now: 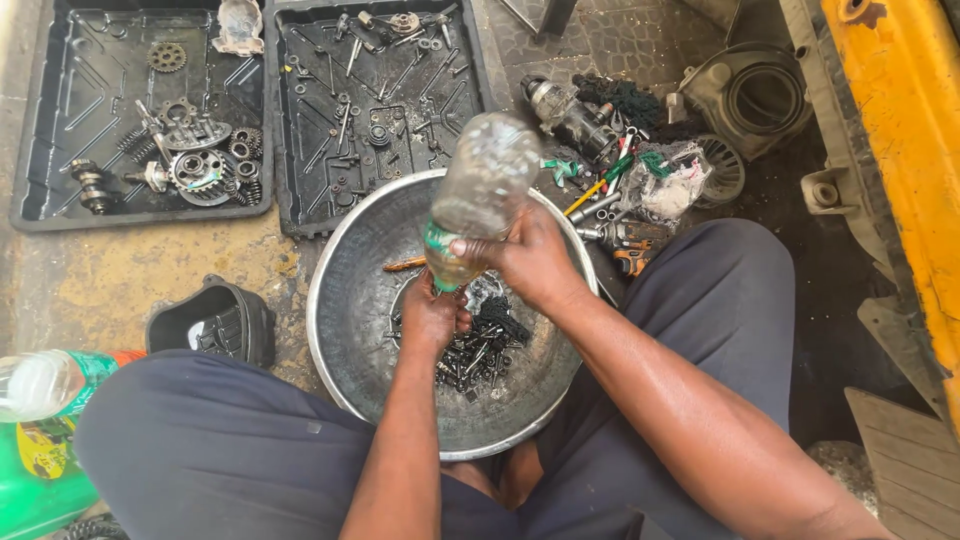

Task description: Cleaning and organizing various small engine or mechanical parts using a liquid solvent in a metal basin.

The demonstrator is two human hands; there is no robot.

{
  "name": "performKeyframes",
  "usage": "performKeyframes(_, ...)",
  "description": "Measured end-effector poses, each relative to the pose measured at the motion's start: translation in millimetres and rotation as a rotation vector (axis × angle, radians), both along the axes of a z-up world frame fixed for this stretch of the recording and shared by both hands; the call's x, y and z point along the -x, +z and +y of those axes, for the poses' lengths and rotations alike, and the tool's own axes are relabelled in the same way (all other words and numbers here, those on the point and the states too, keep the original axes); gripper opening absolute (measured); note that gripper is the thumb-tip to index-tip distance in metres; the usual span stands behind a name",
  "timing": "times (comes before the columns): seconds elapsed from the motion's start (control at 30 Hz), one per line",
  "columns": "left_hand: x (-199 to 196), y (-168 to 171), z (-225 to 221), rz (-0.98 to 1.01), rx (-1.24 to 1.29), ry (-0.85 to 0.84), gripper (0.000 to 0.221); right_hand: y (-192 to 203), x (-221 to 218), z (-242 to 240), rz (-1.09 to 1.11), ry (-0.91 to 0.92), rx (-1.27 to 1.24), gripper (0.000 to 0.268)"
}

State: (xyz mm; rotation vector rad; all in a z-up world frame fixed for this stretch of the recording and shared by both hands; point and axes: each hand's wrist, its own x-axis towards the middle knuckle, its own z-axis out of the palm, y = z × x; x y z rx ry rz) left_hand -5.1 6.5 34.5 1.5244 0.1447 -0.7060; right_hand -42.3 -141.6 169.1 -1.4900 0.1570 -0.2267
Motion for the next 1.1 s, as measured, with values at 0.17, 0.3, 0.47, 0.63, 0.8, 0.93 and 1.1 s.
performKeyframes(0.17,1.9,4.2,0.1,0.023,0.054,0.050,0.022,-7.7,-2.6,1.2,0.018,-0.010,-0.150,0.048)
performKeyframes(0.3,-5.8,1.9,2.5,0.128,0.158,0.189,0.017,0.8,-9.1,-7.5,0.321,-0.217,-0.409,0.040)
performKeyframes(0.47,-15.4,-4.2,6.4,0.410,0.479,0.349,0.018,-21.0,-20.6,-57.8,0.601,-0.284,-0.512,0.049)
performKeyframes(0.63,-29.2,-71.8,19.9,0.550,0.445,0.514,0.003,-24.2,-38.4,-142.2,0.832,-0.233,-0.206,0.047)
performKeyframes(0.8,-28.3,-17.7,21.6,0.829,0.279,0.559,0.011,5.4,-40.0,-194.8,1.041,0.134,1.026,0.056)
performKeyframes(0.93,-20.7,-12.3,17.8,0.762,0.340,0.532,0.008,21.4,-25.8,-168.2,1.216,0.343,1.458,0.061)
performKeyframes(1.1,-18.4,-47.2,24.0,0.627,0.379,0.432,0.006,-70.6,-1.2,-180.7,1.397,0.707,1.399,0.057)
